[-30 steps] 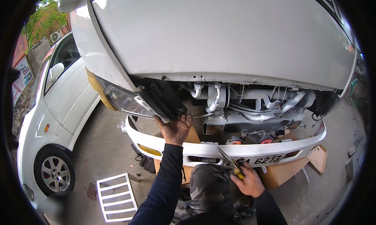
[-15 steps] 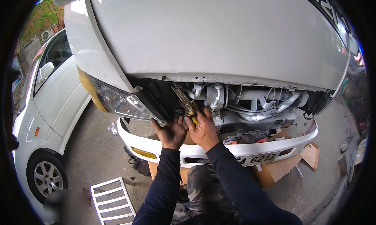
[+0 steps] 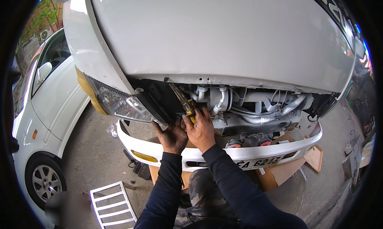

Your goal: The person works on the front left headlight of a white Isuzu truck with the hood open. They use a screwdriver and a socket wrench to adjust and tighten bolts around the headlight assembly and bumper area.

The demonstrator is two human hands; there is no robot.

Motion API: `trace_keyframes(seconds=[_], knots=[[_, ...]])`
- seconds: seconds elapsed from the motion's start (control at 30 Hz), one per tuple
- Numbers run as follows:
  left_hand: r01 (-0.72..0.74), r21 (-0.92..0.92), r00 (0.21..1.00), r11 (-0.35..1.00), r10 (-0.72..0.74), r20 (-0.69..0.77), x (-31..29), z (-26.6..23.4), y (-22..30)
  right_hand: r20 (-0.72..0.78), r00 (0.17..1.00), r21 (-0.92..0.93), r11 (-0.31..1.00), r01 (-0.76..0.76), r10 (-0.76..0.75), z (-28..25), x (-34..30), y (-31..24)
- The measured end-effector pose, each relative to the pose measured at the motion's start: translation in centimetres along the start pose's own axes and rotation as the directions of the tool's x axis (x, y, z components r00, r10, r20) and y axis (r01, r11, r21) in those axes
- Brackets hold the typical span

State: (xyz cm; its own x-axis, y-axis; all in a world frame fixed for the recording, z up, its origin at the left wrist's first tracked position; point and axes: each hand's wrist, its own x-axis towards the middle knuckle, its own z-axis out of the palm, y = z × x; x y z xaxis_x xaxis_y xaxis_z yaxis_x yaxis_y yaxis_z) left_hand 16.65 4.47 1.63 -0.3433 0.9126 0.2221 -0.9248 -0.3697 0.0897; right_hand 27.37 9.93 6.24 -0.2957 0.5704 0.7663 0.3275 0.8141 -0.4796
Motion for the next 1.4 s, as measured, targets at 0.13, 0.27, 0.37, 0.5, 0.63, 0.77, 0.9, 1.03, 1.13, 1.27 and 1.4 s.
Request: trace_keyframes(seconds=[0.13,0.27,0.37,0.5,0.63,0.77,0.9,1.03,1.13,1.27,1.4], knots=[[-0.013,0.013,1.000,1.000,0.014,-0.019,0.0,-0.1,-0.1,0.002,1.000,0.137,0.991,-0.004,0.004,0.4,0.3,0.1],[-0.002,0.004,1.000,1.000,0.002,-0.015,0.1,0.1,-0.1,-0.032,0.999,0.147,0.989,0.019,-0.015,1.0,0.8,0.1],[-0.001,-0.013,1.000,1.000,0.001,-0.019,0.0,0.2,-0.1,-0.036,0.999,0.167,0.986,0.030,-0.025,1.4,1.5,0.2],[0.006,-0.031,0.999,0.999,-0.005,0.039,-0.1,0.3,-0.2,0.004,1.000,0.152,0.988,-0.024,0.023,1.7,1.8,0.2],[-0.008,-0.041,1.000,0.999,0.008,0.007,0.1,0.2,-0.2,-0.063,0.998,0.138,0.990,0.008,0.001,2.2,1.5,0.1],[0.002,-0.051,1.000,0.999,-0.001,0.008,0.0,0.1,-0.1,-0.038,0.997,0.114,0.992,-0.059,0.063,2.8,1.6,0.1],[0.028,-0.059,0.997,0.998,-0.024,0.077,-0.1,0.1,-0.1,-0.066,0.996,0.094,0.994,-0.051,0.058,2.9,1.8,0.2],[-0.002,-0.037,1.000,0.999,0.002,-0.006,0.0,0.1,-0.1,-0.060,0.997,0.090,0.995,-0.041,0.047,2.7,1.8,0.4],[-0.002,-0.035,1.000,0.999,0.002,-0.010,0.1,0.0,-0.1,-0.120,0.993,0.093,0.996,-0.012,0.023,2.8,2.0,0.6],[0.002,-0.049,1.000,0.999,-0.003,-0.017,0.0,-0.1,-0.2,-0.142,0.990,0.094,0.995,0.021,-0.008,3.0,2.3,0.9],[-0.020,-0.079,1.000,0.997,0.019,-0.005,0.1,0.1,-0.4,-0.133,0.991,0.072,0.997,0.033,-0.023,2.9,2.3,1.1]])
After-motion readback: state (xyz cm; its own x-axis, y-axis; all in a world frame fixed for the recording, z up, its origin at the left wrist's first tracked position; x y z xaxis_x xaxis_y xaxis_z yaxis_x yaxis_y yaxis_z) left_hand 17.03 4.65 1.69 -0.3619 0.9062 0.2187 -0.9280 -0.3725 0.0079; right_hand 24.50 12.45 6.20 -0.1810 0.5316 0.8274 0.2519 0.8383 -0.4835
